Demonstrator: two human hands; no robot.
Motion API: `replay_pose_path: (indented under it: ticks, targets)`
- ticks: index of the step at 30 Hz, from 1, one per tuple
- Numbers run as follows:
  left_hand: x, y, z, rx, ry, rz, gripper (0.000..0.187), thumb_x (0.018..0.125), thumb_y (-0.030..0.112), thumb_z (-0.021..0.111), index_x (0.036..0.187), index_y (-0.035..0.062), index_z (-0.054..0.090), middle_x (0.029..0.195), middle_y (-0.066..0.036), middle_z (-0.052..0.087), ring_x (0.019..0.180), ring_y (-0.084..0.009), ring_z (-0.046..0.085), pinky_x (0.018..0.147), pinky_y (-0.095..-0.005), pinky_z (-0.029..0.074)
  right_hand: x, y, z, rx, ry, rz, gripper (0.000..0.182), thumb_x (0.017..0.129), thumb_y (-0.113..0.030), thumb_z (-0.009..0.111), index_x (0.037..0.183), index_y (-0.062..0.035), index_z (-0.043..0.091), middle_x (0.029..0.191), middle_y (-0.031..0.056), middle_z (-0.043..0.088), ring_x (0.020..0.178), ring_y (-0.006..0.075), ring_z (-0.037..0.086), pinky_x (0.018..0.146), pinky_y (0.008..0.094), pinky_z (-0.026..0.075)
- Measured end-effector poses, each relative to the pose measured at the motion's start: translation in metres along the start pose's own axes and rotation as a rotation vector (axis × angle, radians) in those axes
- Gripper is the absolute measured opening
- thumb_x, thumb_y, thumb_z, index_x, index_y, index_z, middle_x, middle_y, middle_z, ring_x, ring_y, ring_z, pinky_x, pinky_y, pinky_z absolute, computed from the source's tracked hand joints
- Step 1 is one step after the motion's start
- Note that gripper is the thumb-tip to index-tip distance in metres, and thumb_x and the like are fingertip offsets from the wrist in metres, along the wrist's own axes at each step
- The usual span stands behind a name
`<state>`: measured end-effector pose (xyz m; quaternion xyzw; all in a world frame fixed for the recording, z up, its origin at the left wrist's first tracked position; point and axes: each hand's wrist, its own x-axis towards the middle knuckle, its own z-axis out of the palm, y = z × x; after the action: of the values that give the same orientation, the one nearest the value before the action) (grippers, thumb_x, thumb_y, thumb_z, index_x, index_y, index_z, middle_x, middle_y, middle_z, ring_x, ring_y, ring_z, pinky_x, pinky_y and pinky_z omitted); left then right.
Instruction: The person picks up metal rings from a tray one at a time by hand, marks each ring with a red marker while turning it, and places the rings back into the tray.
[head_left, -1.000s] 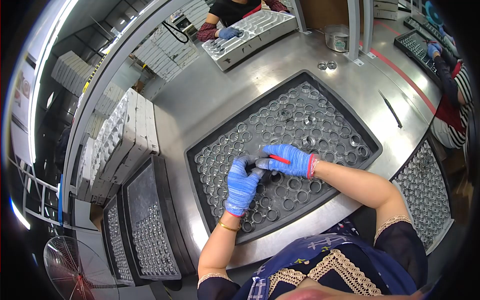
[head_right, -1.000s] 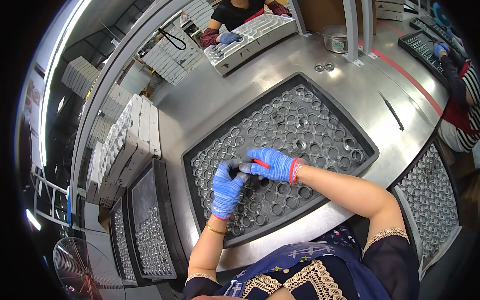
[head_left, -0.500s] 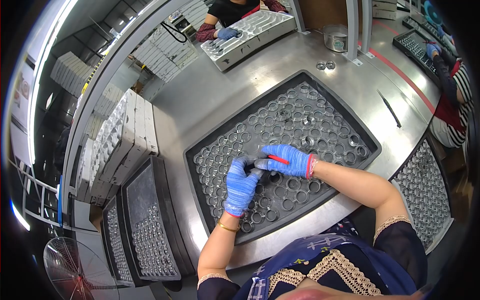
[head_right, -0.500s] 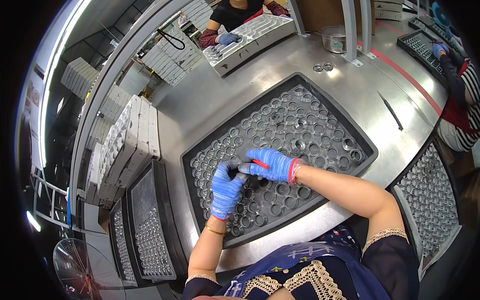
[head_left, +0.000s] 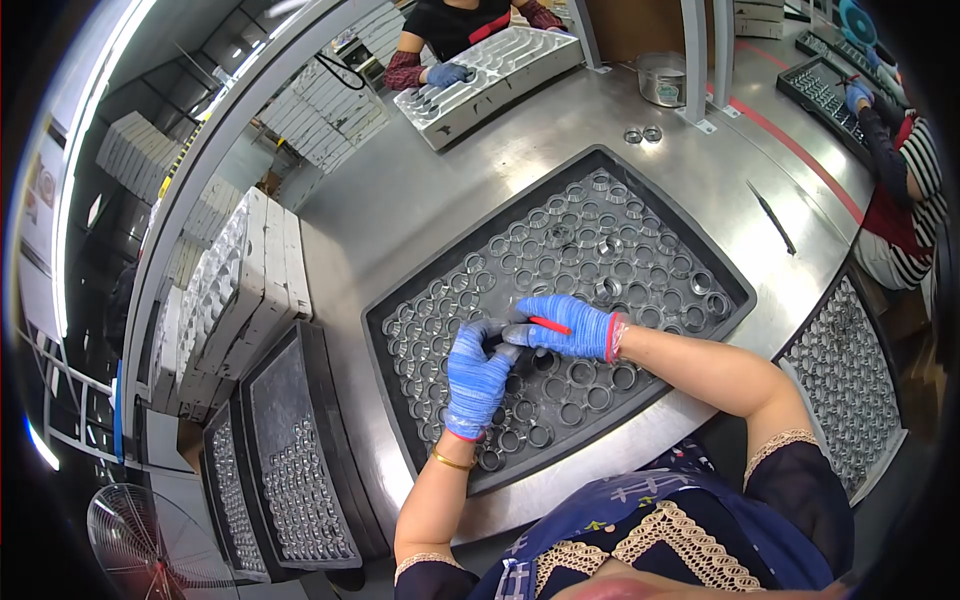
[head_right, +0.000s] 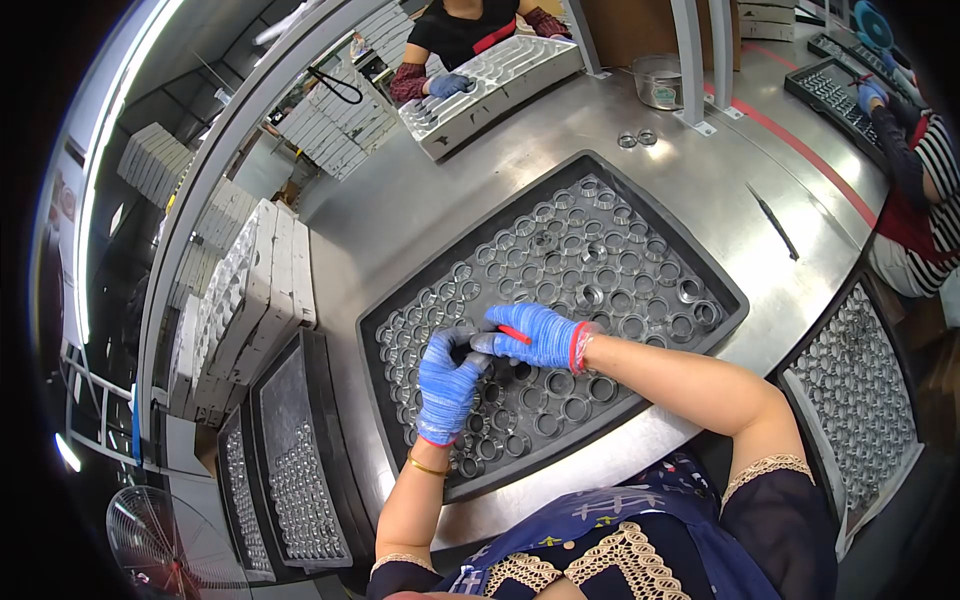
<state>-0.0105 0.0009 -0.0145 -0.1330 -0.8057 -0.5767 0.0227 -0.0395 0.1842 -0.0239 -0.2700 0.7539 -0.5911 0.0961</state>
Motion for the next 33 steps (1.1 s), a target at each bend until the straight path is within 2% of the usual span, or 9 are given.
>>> replay_pose_path:
  ticks: [2, 8, 12, 15, 22, 31, 33]
  targets:
    - [0.000, 0.000, 0.000, -0.016, 0.011, -0.012, 0.030, 0.075, 0.000, 0.068, 0.103, 0.0004, 0.057, 0.094, -0.007, 0.060, 0.084, -0.0135, 0.058, 0.077, -0.0267, 0.049, 0.000, -0.002, -0.001, -0.026, -0.008, 0.020, 0.034, 0.090, -0.037, 0.056, 0.093, -0.0026, 0.054, 0.070, 0.0126, 0.059, 0.056, 0.0187, 0.059, 0.054, 0.0323, 0.048]
    - [0.000, -0.003, 0.000, 0.033, 0.011, 0.054, 0.030, 0.075, -0.002, 0.064, 0.104, 0.0005, 0.055, 0.094, -0.006, 0.061, 0.085, -0.0121, 0.058, 0.076, -0.0256, 0.049, 0.000, -0.001, 0.000, -0.001, -0.020, 0.046, 0.038, 0.089, -0.040, 0.056, 0.092, -0.0022, 0.053, 0.068, 0.0119, 0.058, 0.057, 0.0183, 0.060, 0.053, 0.0321, 0.047]
    - [0.000, 0.001, 0.000, 0.046, 0.011, 0.015, 0.029, 0.075, -0.002, 0.065, 0.103, 0.0004, 0.056, 0.091, -0.005, 0.060, 0.082, -0.0112, 0.057, 0.075, -0.0249, 0.049, -0.001, -0.001, -0.002, 0.001, -0.016, 0.030, 0.042, 0.088, -0.044, 0.057, 0.092, -0.0018, 0.052, 0.067, 0.0108, 0.057, 0.057, 0.0175, 0.060, 0.053, 0.0315, 0.047]
    - [-0.001, 0.005, 0.002, 0.065, 0.022, 0.030, 0.028, 0.075, -0.002, 0.065, 0.102, 0.0004, 0.056, 0.091, -0.005, 0.060, 0.081, -0.0108, 0.057, 0.074, -0.0244, 0.049, -0.001, -0.006, -0.002, 0.028, -0.032, 0.104, 0.044, 0.088, -0.045, 0.056, 0.092, -0.0015, 0.052, 0.068, 0.0109, 0.058, 0.057, 0.0176, 0.060, 0.053, 0.0316, 0.048]
    - [-0.002, 0.009, 0.003, 0.065, 0.024, -0.009, 0.027, 0.076, -0.002, 0.064, 0.102, -0.0001, 0.056, 0.092, -0.005, 0.060, 0.083, -0.0108, 0.056, 0.075, -0.0248, 0.048, -0.002, -0.007, -0.004, -0.026, -0.040, 0.100, 0.049, 0.088, -0.048, 0.054, 0.104, -0.0018, 0.054, 0.073, 0.0123, 0.062, 0.060, 0.0181, 0.063, 0.054, 0.0318, 0.049]
    - [-0.002, 0.008, 0.003, 0.023, 0.027, -0.038, 0.027, 0.076, -0.002, 0.064, 0.102, 0.0001, 0.057, 0.094, -0.005, 0.060, 0.085, -0.0116, 0.057, 0.077, -0.0256, 0.049, -0.002, -0.004, -0.003, -0.055, -0.015, 0.048, 0.049, 0.087, -0.049, 0.055, 0.104, -0.0029, 0.054, 0.067, 0.0125, 0.061, 0.059, 0.0195, 0.062, 0.054, 0.0335, 0.049]
    - [-0.002, 0.009, 0.004, 0.014, 0.026, -0.029, 0.027, 0.076, -0.002, 0.065, 0.102, 0.0003, 0.057, 0.094, -0.005, 0.060, 0.085, -0.0115, 0.057, 0.077, -0.0257, 0.049, -0.003, -0.009, -0.004, -0.050, -0.024, 0.074, 0.048, 0.088, -0.049, 0.054, 0.104, -0.0030, 0.055, 0.070, 0.0139, 0.061, 0.063, 0.0232, 0.063, 0.057, 0.0345, 0.049]
